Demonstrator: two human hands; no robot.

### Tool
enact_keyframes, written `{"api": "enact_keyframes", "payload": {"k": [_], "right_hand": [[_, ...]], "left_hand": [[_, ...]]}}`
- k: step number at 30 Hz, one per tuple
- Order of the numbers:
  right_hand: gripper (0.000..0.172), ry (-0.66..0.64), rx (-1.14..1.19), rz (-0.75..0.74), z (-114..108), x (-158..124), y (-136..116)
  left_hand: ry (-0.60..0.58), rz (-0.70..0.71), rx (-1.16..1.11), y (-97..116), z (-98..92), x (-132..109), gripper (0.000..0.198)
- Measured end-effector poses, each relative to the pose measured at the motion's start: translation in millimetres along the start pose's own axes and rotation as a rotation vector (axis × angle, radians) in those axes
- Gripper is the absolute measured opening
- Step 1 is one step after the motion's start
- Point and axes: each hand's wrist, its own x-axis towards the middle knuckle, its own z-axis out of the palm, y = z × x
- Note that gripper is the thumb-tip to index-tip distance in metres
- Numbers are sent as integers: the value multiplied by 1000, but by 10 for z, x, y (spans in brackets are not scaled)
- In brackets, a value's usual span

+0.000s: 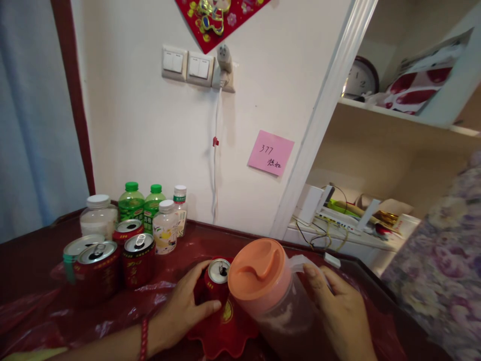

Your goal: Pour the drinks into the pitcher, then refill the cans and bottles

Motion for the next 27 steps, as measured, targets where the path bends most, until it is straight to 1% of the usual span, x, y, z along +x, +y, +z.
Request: {"api": "enact_keyframes", "payload": {"k": [9,17,24,27], "right_hand": [[71,8,3,7,8,4,-9],[70,0,-17,-14,17,6,11],[65,22,-14,-36,42,-144,-200],[64,37,-25,-56,60,-169,-234]], "left_hand": [[-8,6,-7,-11,-1,7,70],[9,13,-16,-31,5,9,71],[-2,2,-25,-19,3,1,71],[4,-11,-14,-24,6,-2,73]]}}
